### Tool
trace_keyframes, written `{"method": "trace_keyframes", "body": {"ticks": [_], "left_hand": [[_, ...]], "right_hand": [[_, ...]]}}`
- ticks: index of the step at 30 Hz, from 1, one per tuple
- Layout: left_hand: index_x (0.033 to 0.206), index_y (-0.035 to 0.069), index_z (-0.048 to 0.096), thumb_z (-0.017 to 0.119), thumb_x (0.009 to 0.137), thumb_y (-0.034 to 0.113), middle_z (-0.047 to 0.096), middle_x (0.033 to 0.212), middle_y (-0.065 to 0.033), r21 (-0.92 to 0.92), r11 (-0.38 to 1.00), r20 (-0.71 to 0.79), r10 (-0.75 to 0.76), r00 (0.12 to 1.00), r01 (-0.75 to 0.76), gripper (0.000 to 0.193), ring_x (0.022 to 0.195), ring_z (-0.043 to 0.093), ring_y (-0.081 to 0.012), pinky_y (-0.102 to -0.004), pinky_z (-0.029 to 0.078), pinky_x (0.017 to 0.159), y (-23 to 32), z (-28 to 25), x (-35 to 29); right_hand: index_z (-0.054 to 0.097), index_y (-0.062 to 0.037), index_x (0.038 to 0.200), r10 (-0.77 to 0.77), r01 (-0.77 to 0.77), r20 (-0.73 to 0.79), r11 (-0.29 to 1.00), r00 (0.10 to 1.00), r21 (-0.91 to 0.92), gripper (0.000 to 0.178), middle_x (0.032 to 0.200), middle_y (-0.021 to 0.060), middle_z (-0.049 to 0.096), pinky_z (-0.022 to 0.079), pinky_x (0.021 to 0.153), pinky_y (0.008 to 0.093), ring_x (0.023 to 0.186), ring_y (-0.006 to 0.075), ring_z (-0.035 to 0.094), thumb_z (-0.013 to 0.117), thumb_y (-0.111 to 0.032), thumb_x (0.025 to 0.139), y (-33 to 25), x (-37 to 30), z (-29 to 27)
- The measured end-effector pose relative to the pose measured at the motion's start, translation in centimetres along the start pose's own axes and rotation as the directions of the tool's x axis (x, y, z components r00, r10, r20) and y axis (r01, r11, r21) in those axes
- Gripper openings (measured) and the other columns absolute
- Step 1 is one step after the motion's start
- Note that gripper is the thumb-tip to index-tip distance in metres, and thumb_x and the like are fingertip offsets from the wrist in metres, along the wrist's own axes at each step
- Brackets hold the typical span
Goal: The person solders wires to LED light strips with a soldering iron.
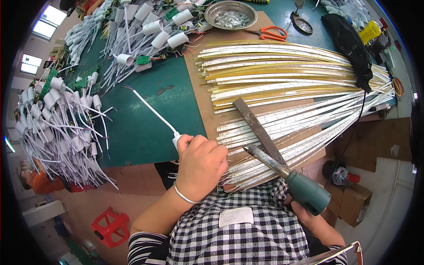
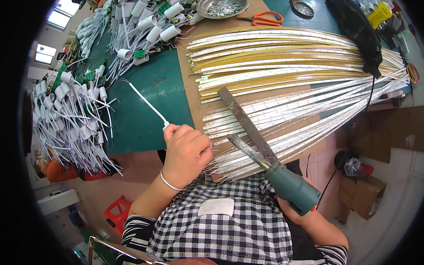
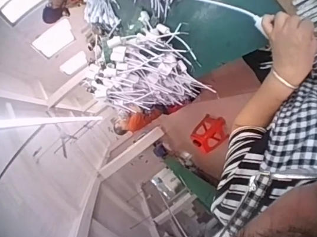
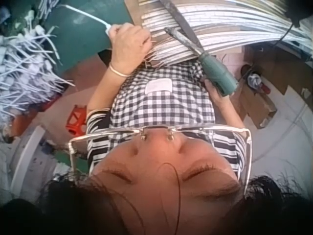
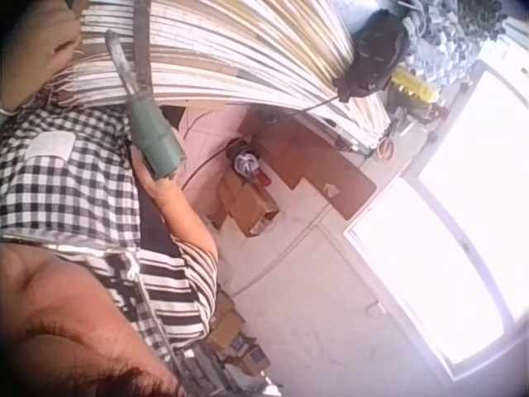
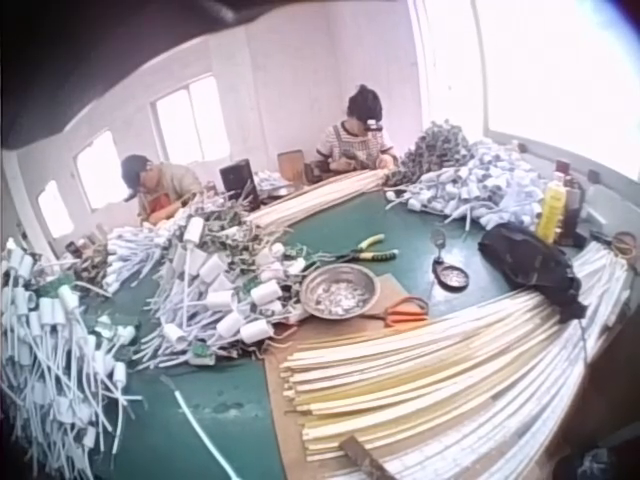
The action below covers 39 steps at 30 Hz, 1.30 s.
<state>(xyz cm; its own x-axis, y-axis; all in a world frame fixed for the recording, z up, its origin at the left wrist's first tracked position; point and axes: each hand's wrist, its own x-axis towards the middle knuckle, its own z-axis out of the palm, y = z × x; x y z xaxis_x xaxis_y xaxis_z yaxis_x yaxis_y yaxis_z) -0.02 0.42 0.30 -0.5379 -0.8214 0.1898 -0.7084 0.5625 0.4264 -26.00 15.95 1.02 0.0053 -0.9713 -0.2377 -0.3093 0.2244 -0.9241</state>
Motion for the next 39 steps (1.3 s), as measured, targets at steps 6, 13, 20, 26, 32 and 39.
{"method": "trace_keyframes", "body": {"ticks": [6,13,20,26,32,39], "left_hand": [[0.068,0.012,0.057,0.068,0.067,0.006,0.055,0.067,0.0015,-0.002,1.0,-0.014,0.001,1.0,-0.001,0.013,0.074,0.054,-0.0188,-0.0378,0.032,0.082,-0.1,0.1,-0.1],[0.073,0.012,0.059,0.068,0.069,0.006,0.057,0.069,0.0011,-0.024,1.0,-0.031,-0.006,0.999,0.005,0.012,0.074,0.056,-0.0186,-0.0375,0.033,0.082,-0.2,0.2,-0.1],[0.075,0.012,0.059,0.068,0.07,0.006,0.057,0.068,0.0017,-0.055,0.998,-0.011,-0.034,0.999,0.033,0.012,0.074,0.056,-0.0186,-0.0374,0.032,0.083,-0.2,-0.1,-0.1],[0.074,0.013,0.06,0.069,0.071,0.007,0.057,0.068,0.0035,-0.087,0.996,0.036,-0.03,0.999,0.033,0.011,0.075,0.055,-0.0184,-0.0375,0.031,0.084,-0.3,-0.5,-0.2],[0.075,0.013,0.061,0.071,0.07,0.007,0.057,0.07,0.0035,-0.073,0.997,0.037,-0.007,0.999,0.01,0.012,0.078,0.055,-0.0185,-0.0391,0.031,0.085,-0.3,-0.5,-0.4],[0.075,0.011,0.058,0.069,0.073,0.007,0.059,0.073,0.0016,-0.093,0.996,0.038,-0.01,0.999,0.014,0.011,0.077,0.056,-0.0195,-0.0392,0.032,0.086,-0.6,-1.0,-0.2]], "right_hand": [[0.067,-0.0022,0.1,-0.111,0.123,0.09,0.983,0.99,-0.137,0.027,0.096,0.013,0.068,0.052,0.078,0.0373,0.086,0.0306,0.066,0.068,-0.006,0.073,-1.6,1.6,0.1],[0.067,-0.0033,0.103,-0.33,0.362,0.15,0.844,0.932,-0.395,0.031,0.101,0.0121,0.068,0.051,0.08,0.0379,0.088,0.0316,0.066,0.069,-0.007,0.073,-0.6,1.6,0.2],[0.067,-0.003,0.101,-0.191,0.204,0.083,0.959,0.978,-0.196,0.029,0.101,0.0121,0.068,0.051,0.081,0.0388,0.09,0.0316,0.065,0.07,-0.007,0.072,-1.4,1.6,0.2],[0.067,-0.0024,0.098,-0.265,0.288,0.12,0.923,0.957,-0.254,0.026,0.099,0.0124,0.068,0.051,0.082,0.038,0.089,0.0319,0.066,0.07,-0.008,0.073,-1.4,1.9,0.2],[0.067,-0.003,0.097,-0.306,0.33,0.127,0.898,0.944,-0.291,0.025,0.097,0.0121,0.068,0.052,0.078,0.0385,0.085,0.0319,0.066,0.07,-0.009,0.073,-1.5,1.9,0.0],[0.066,-0.003,0.097,-0.066,0.068,0.03,0.993,0.997,-0.091,0.023,0.092,0.0113,0.068,0.052,0.072,0.0383,0.079,0.0307,0.066,0.067,-0.008,0.074,-0.2,0.4,0.3]]}}
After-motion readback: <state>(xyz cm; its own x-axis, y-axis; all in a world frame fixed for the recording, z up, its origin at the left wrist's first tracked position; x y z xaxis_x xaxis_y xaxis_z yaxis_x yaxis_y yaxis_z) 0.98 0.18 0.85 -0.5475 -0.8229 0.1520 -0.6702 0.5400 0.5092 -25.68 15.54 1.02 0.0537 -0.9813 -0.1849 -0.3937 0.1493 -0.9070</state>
